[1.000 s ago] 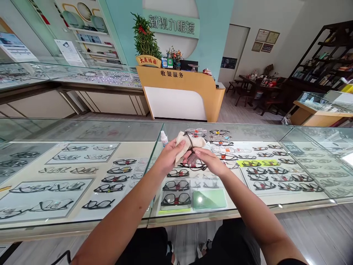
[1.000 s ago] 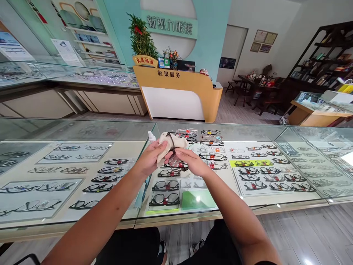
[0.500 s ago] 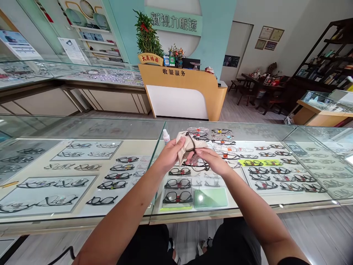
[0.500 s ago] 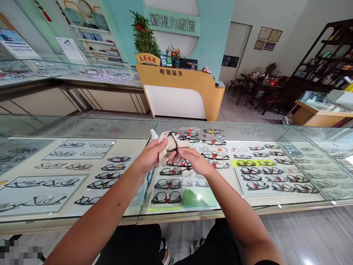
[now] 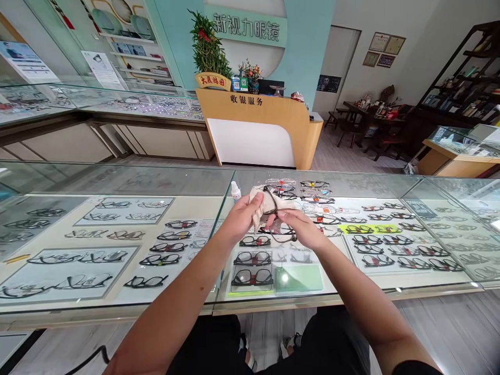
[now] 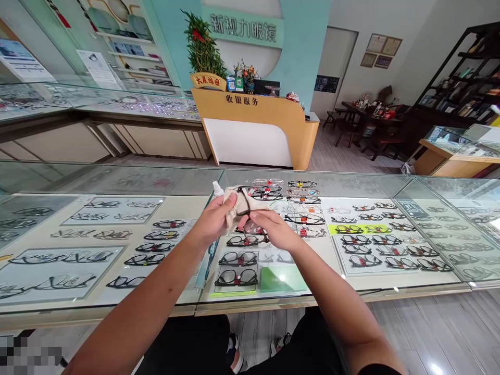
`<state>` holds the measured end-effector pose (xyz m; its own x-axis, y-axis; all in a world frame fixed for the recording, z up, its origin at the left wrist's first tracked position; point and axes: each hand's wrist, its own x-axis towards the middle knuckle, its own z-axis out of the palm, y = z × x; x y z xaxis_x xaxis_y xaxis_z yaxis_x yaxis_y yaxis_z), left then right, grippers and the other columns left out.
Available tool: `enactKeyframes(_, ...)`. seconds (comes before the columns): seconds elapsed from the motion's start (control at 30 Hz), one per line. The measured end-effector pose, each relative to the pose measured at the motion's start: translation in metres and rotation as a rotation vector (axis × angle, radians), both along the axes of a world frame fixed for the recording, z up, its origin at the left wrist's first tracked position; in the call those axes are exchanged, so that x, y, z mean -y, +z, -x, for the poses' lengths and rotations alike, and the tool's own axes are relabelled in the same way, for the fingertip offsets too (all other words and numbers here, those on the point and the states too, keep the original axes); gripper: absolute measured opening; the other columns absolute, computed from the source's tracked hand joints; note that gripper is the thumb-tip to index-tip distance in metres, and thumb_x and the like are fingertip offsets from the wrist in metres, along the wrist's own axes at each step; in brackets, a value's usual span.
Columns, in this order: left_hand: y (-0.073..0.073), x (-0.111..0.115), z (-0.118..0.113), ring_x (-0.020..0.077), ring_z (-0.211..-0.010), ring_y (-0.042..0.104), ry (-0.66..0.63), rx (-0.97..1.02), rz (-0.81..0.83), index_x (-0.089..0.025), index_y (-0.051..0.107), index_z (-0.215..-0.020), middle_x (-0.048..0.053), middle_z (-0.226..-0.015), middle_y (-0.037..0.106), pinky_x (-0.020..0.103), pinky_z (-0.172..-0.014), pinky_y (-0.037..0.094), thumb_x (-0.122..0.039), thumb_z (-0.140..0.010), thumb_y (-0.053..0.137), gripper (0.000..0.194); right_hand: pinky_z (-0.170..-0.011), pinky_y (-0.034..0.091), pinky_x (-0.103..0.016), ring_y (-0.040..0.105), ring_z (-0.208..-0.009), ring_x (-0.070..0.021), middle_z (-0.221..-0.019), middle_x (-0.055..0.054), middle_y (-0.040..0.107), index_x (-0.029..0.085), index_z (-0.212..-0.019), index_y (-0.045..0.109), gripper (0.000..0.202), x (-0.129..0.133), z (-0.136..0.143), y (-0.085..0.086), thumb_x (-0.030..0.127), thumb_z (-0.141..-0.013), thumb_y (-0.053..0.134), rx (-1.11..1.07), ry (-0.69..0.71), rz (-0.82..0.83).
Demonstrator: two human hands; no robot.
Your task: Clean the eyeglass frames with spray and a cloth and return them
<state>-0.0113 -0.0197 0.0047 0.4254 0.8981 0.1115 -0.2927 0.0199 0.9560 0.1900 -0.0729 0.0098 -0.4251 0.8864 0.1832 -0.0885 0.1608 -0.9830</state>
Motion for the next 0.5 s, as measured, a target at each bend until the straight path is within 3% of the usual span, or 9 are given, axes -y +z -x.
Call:
enactKeyframes(0.17, 0.006, 0.006, -0.003, 0.0116, -0.056, 0.059, -0.059, 0.01, -0.063, -0.019, 0.065, -0.102, -0.004, -0.064, 0.065, 0.024, -0.056, 0.047, -0.059, -0.08, 0.097, 0.056, -0.092, 0.056, -0.036, 0.068, -0.087, -0.0223, -0.094, -0.006, 0.079, 0.02, -0.095, 0.085, 0.055, -0.004, 0.001, -0.005, 0.071, -0.104, 0.065, -0.038, -0.021, 0.011)
enactKeyframes(0.33, -0.003, 0.007, -0.015, 0.0071, -0.039, 0.044, 0.077, 0.03, -0.07, -0.021, 0.061, -0.096, -0.007, -0.058, 0.057, 0.022, -0.044, 0.032, -0.073, -0.087, 0.086, 0.058, -0.106, 0.052, -0.039, 0.068, -0.1, -0.0248, -0.097, -0.006, 0.078, 0.021, -0.098, 0.085, 0.06, -0.001, 0.01, -0.009, 0.075, -0.106, 0.059, 0.056, -0.026, -0.089)
enactKeyframes(0.4, -0.003, 0.004, -0.011, 0.0099, -0.04, 0.049, 0.043, 0.038, -0.038, -0.02, 0.062, -0.093, -0.006, -0.056, 0.057, 0.024, -0.045, 0.037, -0.077, -0.09, 0.08, 0.06, -0.103, 0.053, -0.038, 0.068, -0.099, -0.0246, -0.098, -0.006, 0.078, 0.021, -0.099, 0.085, 0.059, 0.0, 0.008, -0.006, 0.073, -0.108, 0.058, 0.071, -0.035, -0.088)
enactKeyframes(0.5, 0.004, 0.0, 0.0, 0.0147, -0.054, 0.062, -0.047, 0.037, 0.013, -0.018, 0.067, -0.095, 0.0, -0.063, 0.067, 0.026, -0.054, 0.047, -0.072, -0.084, 0.088, 0.06, -0.093, 0.055, -0.037, 0.067, -0.09, -0.0234, -0.096, -0.007, 0.078, 0.02, -0.099, 0.085, 0.058, 0.0, 0.001, -0.002, 0.07, -0.109, 0.058, 0.03, -0.037, -0.033)
